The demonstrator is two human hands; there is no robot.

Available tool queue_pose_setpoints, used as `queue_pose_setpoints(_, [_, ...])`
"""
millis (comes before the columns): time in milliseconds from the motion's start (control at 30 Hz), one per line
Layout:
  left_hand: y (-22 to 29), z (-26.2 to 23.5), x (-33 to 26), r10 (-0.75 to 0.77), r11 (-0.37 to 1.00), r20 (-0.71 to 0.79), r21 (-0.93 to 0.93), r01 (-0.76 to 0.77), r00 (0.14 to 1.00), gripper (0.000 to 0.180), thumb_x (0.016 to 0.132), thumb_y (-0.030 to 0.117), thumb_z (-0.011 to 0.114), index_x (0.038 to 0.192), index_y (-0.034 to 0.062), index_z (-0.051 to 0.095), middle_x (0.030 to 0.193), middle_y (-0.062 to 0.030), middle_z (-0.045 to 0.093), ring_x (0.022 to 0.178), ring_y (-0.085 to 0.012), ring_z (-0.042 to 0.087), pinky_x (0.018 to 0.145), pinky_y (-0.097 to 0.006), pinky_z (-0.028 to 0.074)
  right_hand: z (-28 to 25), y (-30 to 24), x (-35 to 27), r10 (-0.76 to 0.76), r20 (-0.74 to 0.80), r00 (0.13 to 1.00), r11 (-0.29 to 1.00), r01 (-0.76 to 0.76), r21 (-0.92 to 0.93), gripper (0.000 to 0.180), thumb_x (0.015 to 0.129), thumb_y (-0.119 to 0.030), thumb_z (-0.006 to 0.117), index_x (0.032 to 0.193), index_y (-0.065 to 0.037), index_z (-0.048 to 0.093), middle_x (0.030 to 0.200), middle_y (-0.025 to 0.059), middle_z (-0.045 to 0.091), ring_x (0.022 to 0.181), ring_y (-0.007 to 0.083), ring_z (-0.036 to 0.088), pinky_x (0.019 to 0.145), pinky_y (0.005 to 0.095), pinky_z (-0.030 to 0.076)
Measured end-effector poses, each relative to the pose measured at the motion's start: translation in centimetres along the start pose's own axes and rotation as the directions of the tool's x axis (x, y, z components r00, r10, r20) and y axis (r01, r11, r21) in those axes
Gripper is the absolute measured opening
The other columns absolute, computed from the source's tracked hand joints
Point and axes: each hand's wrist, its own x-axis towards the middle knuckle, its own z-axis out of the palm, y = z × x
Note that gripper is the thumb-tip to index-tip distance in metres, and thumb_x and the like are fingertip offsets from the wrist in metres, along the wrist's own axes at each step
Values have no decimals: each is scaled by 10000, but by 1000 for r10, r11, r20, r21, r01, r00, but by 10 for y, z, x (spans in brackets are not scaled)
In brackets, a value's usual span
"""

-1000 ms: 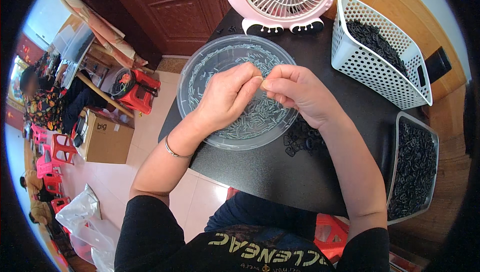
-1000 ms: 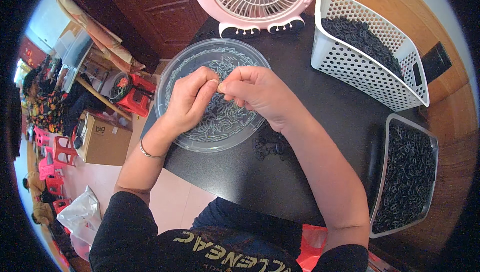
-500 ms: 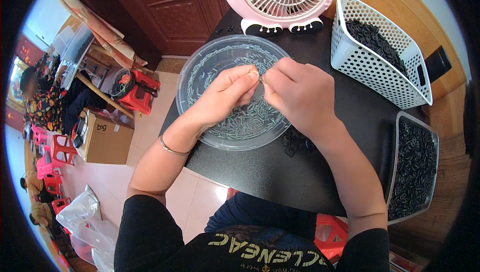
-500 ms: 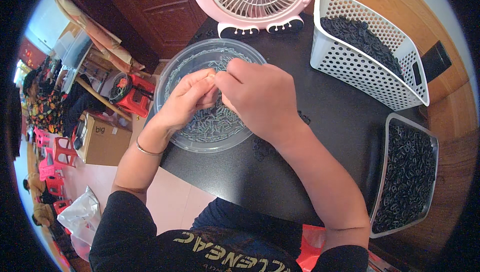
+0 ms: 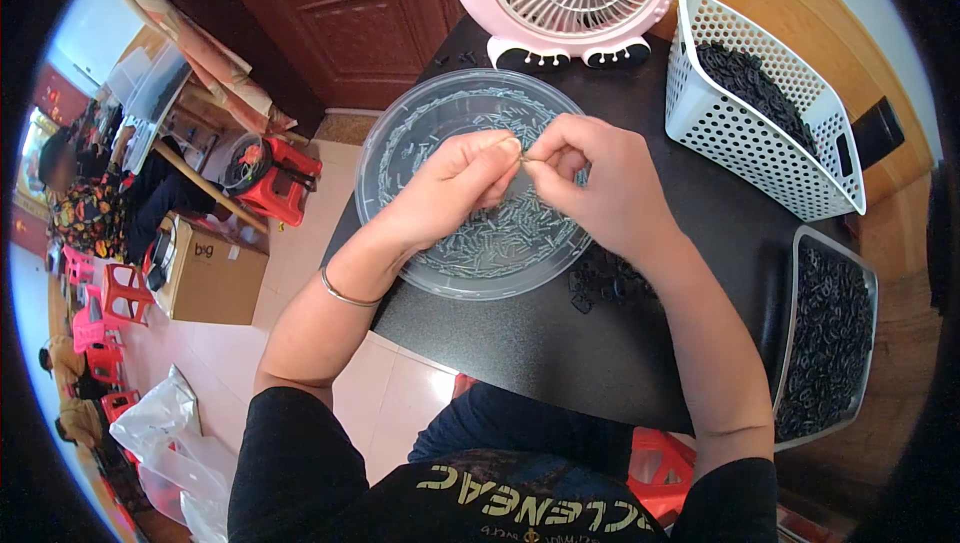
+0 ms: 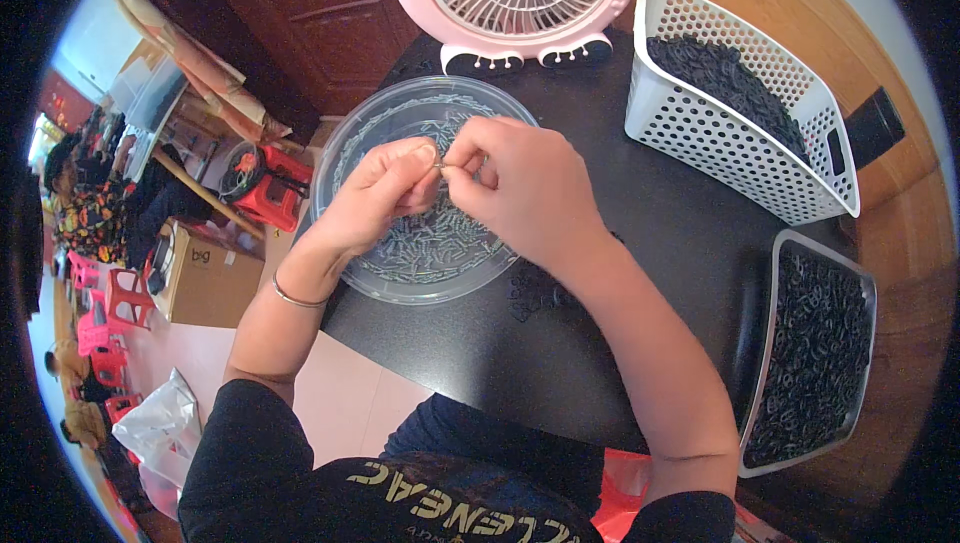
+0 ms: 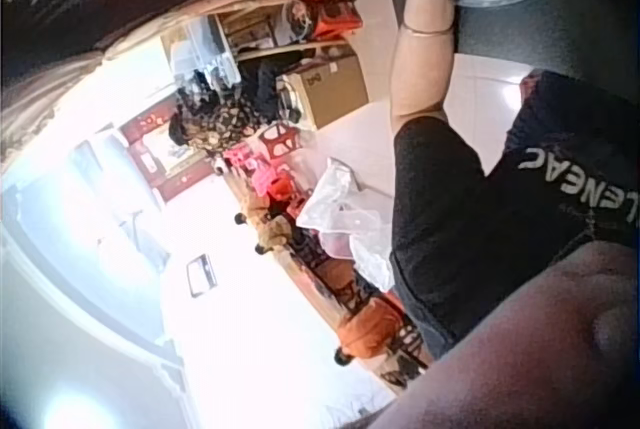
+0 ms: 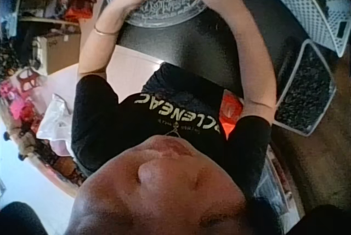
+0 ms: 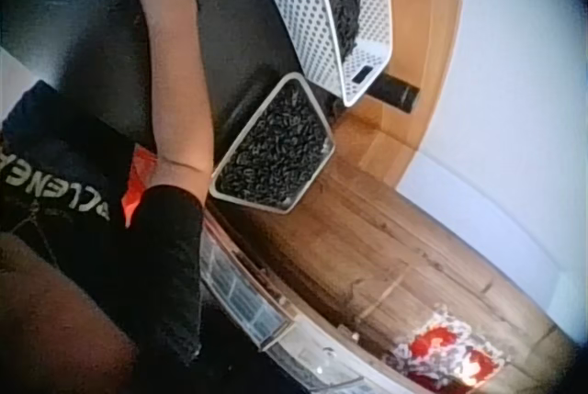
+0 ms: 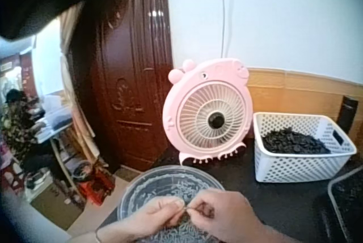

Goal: The person sits at a table and assembles small hardware components by hand. They pick up black plastic fasteners and silver screws, insert the screws into the fasteners, and place the assembled units into a clear plastic container.

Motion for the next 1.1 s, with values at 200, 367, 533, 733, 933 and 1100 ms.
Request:
queue_pose_setpoints(200, [6,3,-3,79,979,-5,190,-77,997,340,949,267,360,655,101,397,576,59,314,521,-40,255,469,-203,221,-12,6,4,191,407,893,790,-386,476,208,871,-221,510,848,-43,613,759,15,605,601,51,512,532,190,386])
queue_pose_setpoints(367, [5,4,-3,108,962,12,250,-108,994,350,952,283,345,662,97,405,592,60,331,528,-39,256,471,-205,223,-10,8,3,205,489,848,699,-476,533,241,905,-241,468,855,-43,596,753,-4,583,588,18,471,509,145,337])
queue_pose_setpoints(533, [6,4,-3,87,966,-27,246,-78,996,303,949,238,352,733,59,465,609,48,385,552,-39,316,496,-207,285,-10,14,3,208,508,836,653,-505,564,243,891,-280,483,845,-73,600,760,-17,585,603,19,474,516,153,337])
queue_pose_setpoints(733, [2,3,-1,239,920,-78,337,-200,968,228,950,244,371,855,61,468,649,59,383,539,-15,314,465,-174,257,-11,13,2,246,519,819,605,-548,578,254,884,-297,488,841,-77,607,754,-17,591,603,24,480,520,158,338])
queue_pose_setpoints(933, [2,4,-1,257,915,-71,339,-219,964,144,929,188,435,867,61,459,677,57,395,560,-10,331,479,-168,265,-11,11,2,291,505,812,571,-571,589,280,888,-304,485,839,-59,610,727,-11,588,588,24,479,511,159,345])
queue_pose_setpoints(1100, [3,3,-2,234,910,-61,364,-196,970,168,928,197,441,834,60,465,679,57,399,567,-10,337,484,-168,270,-10,10,2,288,484,826,562,-555,613,286,886,-310,489,831,-56,610,717,-10,585,578,25,476,506,161,347])
